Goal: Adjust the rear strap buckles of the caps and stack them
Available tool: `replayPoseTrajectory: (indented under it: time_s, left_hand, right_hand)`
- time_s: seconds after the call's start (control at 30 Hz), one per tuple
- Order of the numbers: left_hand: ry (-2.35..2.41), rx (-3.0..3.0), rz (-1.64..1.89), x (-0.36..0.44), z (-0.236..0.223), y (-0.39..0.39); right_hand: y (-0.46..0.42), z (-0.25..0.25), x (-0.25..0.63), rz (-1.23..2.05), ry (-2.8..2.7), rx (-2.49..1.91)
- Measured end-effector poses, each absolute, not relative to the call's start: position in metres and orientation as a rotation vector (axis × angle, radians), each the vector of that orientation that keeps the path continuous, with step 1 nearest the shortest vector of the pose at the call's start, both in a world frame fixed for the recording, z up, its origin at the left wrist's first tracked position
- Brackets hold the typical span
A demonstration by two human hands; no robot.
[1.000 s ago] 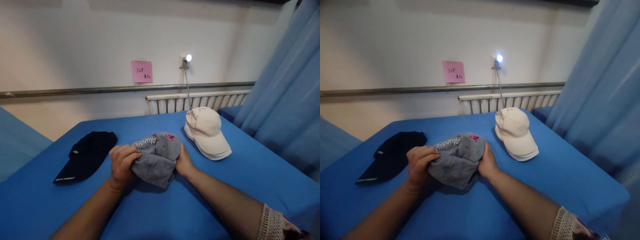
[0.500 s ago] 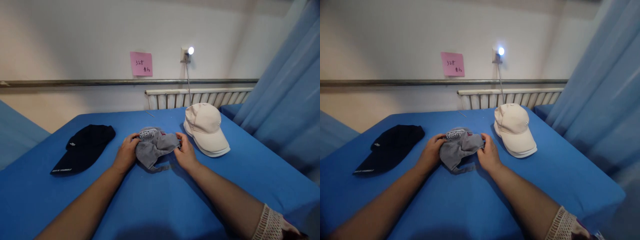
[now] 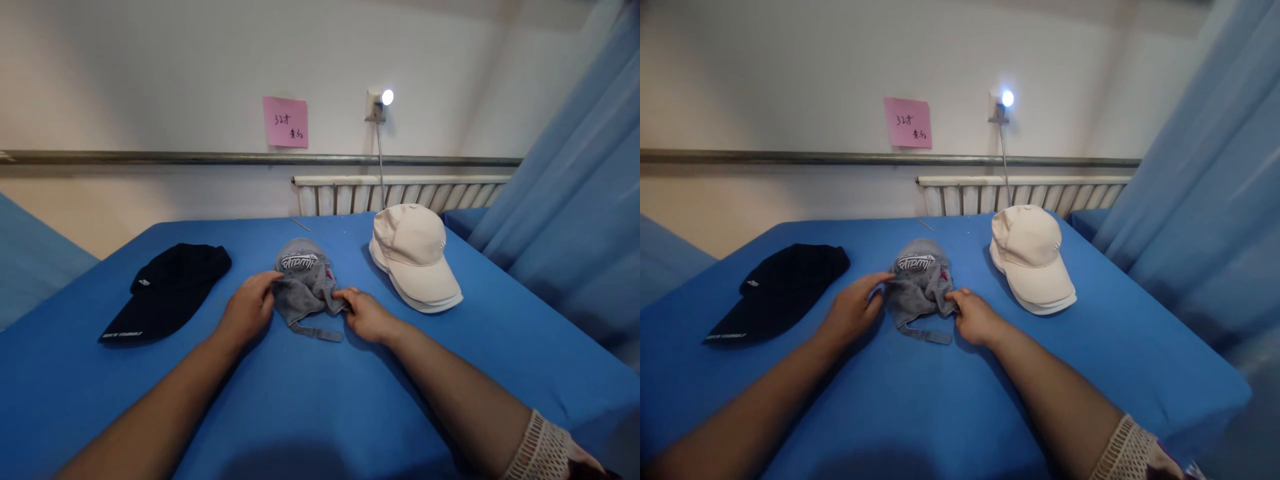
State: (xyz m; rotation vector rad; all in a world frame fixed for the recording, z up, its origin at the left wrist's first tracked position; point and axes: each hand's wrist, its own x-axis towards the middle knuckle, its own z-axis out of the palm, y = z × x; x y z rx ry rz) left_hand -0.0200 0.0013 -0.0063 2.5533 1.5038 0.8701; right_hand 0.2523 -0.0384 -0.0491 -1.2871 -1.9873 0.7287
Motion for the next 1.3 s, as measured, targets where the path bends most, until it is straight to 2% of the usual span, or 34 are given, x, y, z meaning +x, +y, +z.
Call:
replayPoseTrajectory:
  time_s: [0.13, 0.23, 0.53, 0.8, 0.97, 1.3]
  left_hand:
    - [1.063, 2.659, 0.604, 0.01, 0.001, -0.031]
    - [0.914, 2.671, 0.434, 0.027, -0.001, -0.043]
    - [1.012, 2.673, 0.209, 0.026, -0.007, -0.034]
    - [1.336, 2.682, 0.337, -0.002, -0.006, -0.007]
    - [1.372, 2.6, 0.492, 0.0, -0.015, 0.0]
    - [1.265, 2.202, 0.718, 0.017, -0.017, -0.005]
  right_hand:
    - [-0.036, -0.049, 0.254, 0.889, -2.004, -1.187]
    - [-0.032, -0.052, 0.254, 0.887, -1.963, -1.218]
    - [-0.034, -0.052, 0.251, 0.866, -1.975, -1.348]
    - [-0.044, -0.038, 0.242, 0.801, -2.045, -1.308]
    - [-0.058, -0.028, 0.232, 0.673, -2.101, -1.065]
    - [-0.057, -0.04, 0.227, 0.886, -1.84, -1.185]
